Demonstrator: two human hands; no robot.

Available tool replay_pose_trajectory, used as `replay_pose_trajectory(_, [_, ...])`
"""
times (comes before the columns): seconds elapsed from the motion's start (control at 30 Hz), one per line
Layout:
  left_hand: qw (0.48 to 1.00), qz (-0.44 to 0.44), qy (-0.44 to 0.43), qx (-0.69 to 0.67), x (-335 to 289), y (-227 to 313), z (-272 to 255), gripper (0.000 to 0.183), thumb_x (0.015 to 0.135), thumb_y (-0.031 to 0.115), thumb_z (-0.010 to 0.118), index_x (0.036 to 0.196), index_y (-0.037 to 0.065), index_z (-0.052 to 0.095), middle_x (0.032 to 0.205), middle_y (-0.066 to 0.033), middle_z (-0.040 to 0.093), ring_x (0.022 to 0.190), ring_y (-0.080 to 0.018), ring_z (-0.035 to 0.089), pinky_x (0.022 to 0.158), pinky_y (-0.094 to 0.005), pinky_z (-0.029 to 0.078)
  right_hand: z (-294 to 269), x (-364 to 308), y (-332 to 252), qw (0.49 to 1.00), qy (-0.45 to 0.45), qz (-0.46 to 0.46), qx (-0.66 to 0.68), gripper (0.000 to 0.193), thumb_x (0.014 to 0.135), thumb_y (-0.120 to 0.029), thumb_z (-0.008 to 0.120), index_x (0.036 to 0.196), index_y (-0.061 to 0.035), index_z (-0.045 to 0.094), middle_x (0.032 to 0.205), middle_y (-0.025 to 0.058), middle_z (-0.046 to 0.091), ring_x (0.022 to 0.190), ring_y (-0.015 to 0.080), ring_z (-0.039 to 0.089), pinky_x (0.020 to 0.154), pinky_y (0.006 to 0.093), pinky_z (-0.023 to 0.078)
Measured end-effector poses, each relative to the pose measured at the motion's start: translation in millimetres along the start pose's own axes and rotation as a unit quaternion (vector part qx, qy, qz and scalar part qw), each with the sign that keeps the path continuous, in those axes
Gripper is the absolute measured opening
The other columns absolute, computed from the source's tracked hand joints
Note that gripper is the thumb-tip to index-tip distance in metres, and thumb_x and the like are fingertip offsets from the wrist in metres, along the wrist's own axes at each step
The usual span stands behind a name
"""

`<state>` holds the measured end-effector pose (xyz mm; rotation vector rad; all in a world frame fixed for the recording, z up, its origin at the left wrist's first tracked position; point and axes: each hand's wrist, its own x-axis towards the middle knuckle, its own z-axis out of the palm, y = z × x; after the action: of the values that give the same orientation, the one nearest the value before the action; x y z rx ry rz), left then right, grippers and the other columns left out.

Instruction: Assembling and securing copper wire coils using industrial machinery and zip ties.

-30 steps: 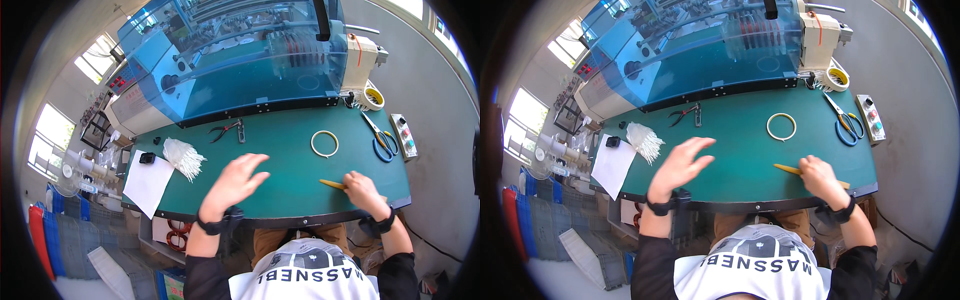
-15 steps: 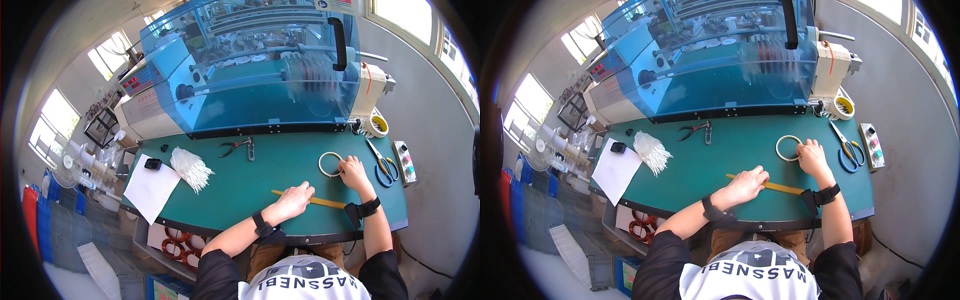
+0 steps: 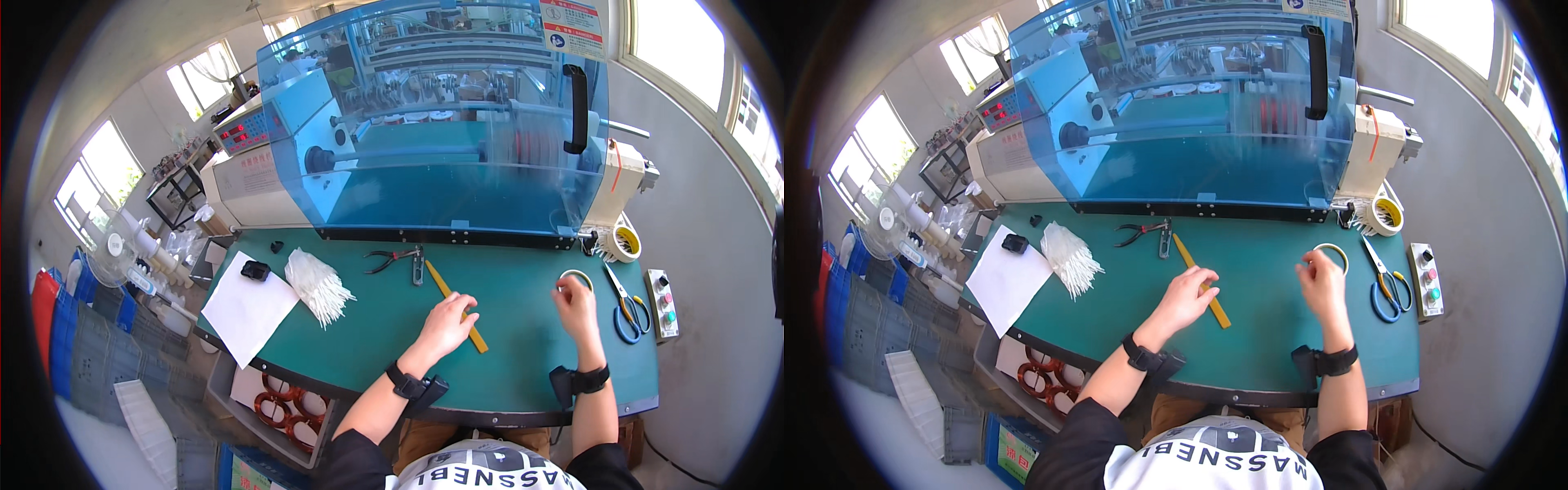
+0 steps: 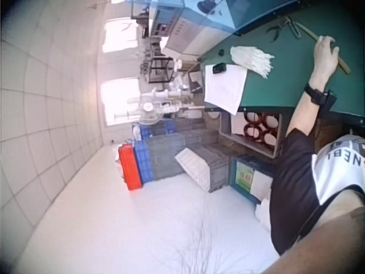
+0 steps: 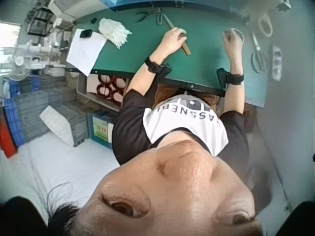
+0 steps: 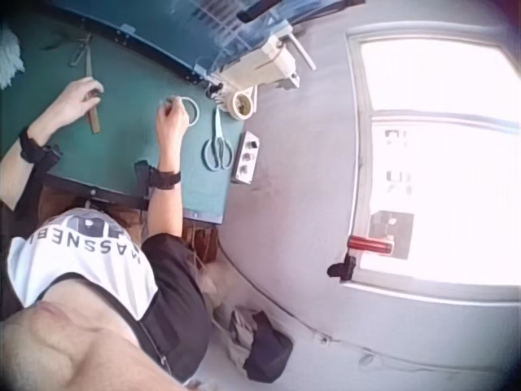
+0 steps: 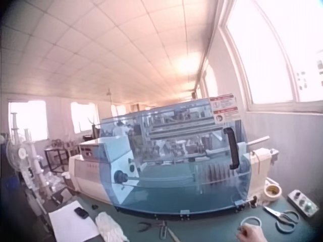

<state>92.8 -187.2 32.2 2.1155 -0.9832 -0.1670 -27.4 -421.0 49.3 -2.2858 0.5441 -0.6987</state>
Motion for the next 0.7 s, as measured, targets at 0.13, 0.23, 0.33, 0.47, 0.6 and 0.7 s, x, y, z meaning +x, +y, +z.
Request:
replay_pose_trajectory(0.13, [0.99, -0.057, 0.063, -0.116, 0.0, -17.0, 11.3, 0.016, 0.084, 0.009, 0.062, 0.096, -0.001, 0.061, 0.09, -0.0092, 0.06, 0.063, -0.0146, 0.059, 0.061, -0.0272, 0.049, 38.8, -15.2, 9.0, 0.995, -0.058, 0.032, 0.074, 0.015, 0.077, -0.01, 0.065, 0.089, -0.0001, 0.06, 0.061, 0.0109, 0.058, 0.055, 0.0245, 0.057, 0.056, 0.0332, 0.046])
replay_pose_trajectory(0.23, [0.988, -0.067, 0.097, -0.1, 3.4, -30.7, 10.8, 0.015, 0.084, 0.011, 0.063, 0.096, 0.001, 0.062, 0.092, -0.0077, 0.06, 0.061, -0.0139, 0.058, 0.06, -0.0266, 0.048, 47.4, -17.7, 13.0, 0.997, -0.071, 0.008, 0.013, 0.015, 0.078, -0.013, 0.063, 0.088, -0.0023, 0.062, 0.065, 0.0122, 0.061, 0.06, 0.0285, 0.06, 0.058, 0.0357, 0.048])
replay_pose_trajectory(0.33, [0.994, -0.049, 0.101, -0.019, 2.9, -24.2, 10.8, 0.017, 0.083, 0.015, 0.064, 0.096, 0.003, 0.064, 0.097, -0.0065, 0.059, 0.07, -0.0169, 0.059, 0.066, -0.0292, 0.049, 44.7, -17.6, 8.5, 0.997, -0.08, 0.02, -0.001, 0.013, 0.078, -0.012, 0.063, 0.087, -0.0032, 0.062, 0.067, 0.0128, 0.063, 0.063, 0.0302, 0.061, 0.059, 0.0368, 0.048])
replay_pose_trajectory(0.47, [0.994, 0.017, 0.054, 0.09, -1.2, -19.1, 8.0, 0.019, 0.081, 0.023, 0.066, 0.09, 0.006, 0.068, 0.109, -0.0056, 0.057, 0.094, -0.025, 0.056, 0.081, -0.0362, 0.048, 46.4, -16.4, 5.6, 0.997, -0.075, -0.002, -0.016, 0.011, 0.078, -0.011, 0.063, 0.086, -0.0034, 0.062, 0.069, 0.0129, 0.063, 0.064, 0.0302, 0.062, 0.059, 0.0366, 0.048])
replay_pose_trajectory(0.6, [0.997, 0.036, 0.006, 0.067, -1.1, -25.6, 0.7, 0.015, 0.081, 0.021, 0.065, 0.085, 0.006, 0.069, 0.109, -0.007, 0.061, 0.1, -0.0241, 0.056, 0.085, -0.0352, 0.047, 53.7, -15.6, 7.9, 0.997, -0.067, -0.028, -0.007, 0.011, 0.078, -0.01, 0.063, 0.086, -0.0018, 0.062, 0.066, 0.0136, 0.061, 0.06, 0.029, 0.06, 0.058, 0.0349, 0.047])
replay_pose_trajectory(0.7, [0.998, 0.059, 0.023, -0.029, 2.6, -27.6, 9.3, 0.014, 0.082, 0.019, 0.064, 0.084, 0.005, 0.066, 0.106, -0.008, 0.062, 0.095, -0.0265, 0.059, 0.083, -0.0361, 0.047, 50.2, -15.7, 8.0, 0.997, -0.061, -0.033, -0.02, 0.01, 0.078, -0.01, 0.064, 0.084, -0.0028, 0.061, 0.066, 0.0132, 0.06, 0.061, 0.0309, 0.06, 0.057, 0.0373, 0.046])
